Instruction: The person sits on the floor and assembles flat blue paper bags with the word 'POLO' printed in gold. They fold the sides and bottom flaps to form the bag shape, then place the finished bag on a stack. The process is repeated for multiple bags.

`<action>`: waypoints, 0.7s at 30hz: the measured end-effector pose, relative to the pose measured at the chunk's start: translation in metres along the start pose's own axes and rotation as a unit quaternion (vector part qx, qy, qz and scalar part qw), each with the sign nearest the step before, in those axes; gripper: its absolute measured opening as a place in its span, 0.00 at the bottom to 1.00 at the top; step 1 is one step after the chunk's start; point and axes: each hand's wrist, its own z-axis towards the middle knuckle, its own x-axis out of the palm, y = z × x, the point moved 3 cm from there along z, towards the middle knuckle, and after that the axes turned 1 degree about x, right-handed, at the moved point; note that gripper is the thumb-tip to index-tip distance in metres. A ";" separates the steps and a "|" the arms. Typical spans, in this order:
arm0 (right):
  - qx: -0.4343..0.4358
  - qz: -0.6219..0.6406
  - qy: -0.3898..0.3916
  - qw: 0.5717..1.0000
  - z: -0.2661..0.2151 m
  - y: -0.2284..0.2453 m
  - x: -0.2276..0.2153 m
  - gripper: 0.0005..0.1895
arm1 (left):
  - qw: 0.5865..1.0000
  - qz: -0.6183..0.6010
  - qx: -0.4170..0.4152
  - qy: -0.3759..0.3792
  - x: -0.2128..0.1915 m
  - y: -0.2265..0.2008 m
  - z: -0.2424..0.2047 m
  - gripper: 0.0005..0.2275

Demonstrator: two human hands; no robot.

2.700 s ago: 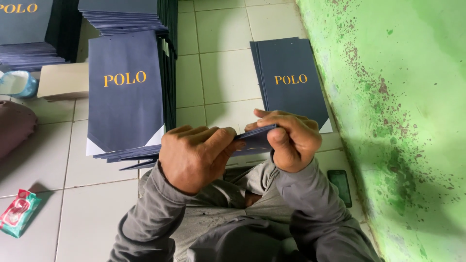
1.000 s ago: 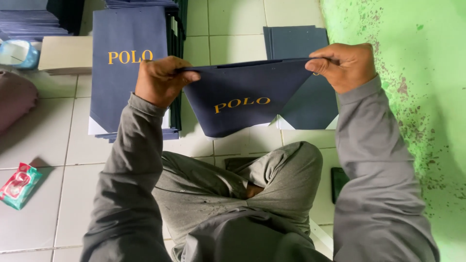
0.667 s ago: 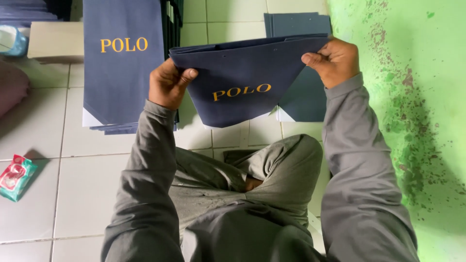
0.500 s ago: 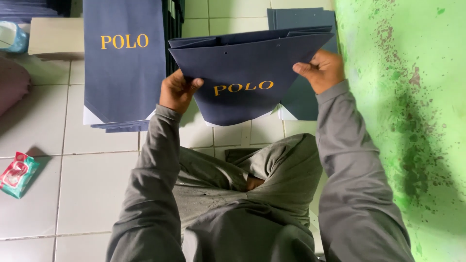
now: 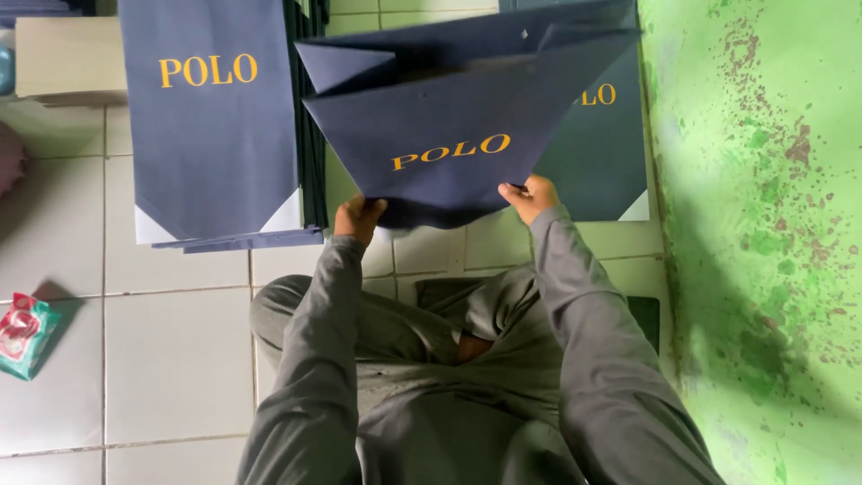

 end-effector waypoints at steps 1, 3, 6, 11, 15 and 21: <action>0.003 -0.001 -0.001 1.000 0.000 0.004 0.003 0.16 | 1.000 -0.001 -0.001 0.003 0.004 0.008 0.001 0.19; 0.032 -0.009 -0.004 0.999 -0.003 0.010 0.009 0.16 | 0.997 -0.070 -0.022 -0.032 0.009 0.028 -0.002 0.14; 0.072 -0.059 -0.017 0.995 0.016 -0.100 0.032 0.22 | 0.993 -0.103 -0.050 -0.043 0.016 0.063 -0.007 0.14; 0.246 -0.046 0.031 0.968 -0.007 -0.175 0.063 0.31 | 0.990 0.020 -0.142 -0.017 0.028 0.075 -0.014 0.18; 0.284 -0.052 0.084 0.954 -0.036 -0.196 0.081 0.27 | 0.959 0.139 -0.248 0.006 0.046 0.124 -0.019 0.22; 0.287 -0.056 0.084 0.953 -0.050 -0.094 0.076 0.23 | 0.936 0.105 -0.304 0.144 0.053 0.141 -0.037 0.30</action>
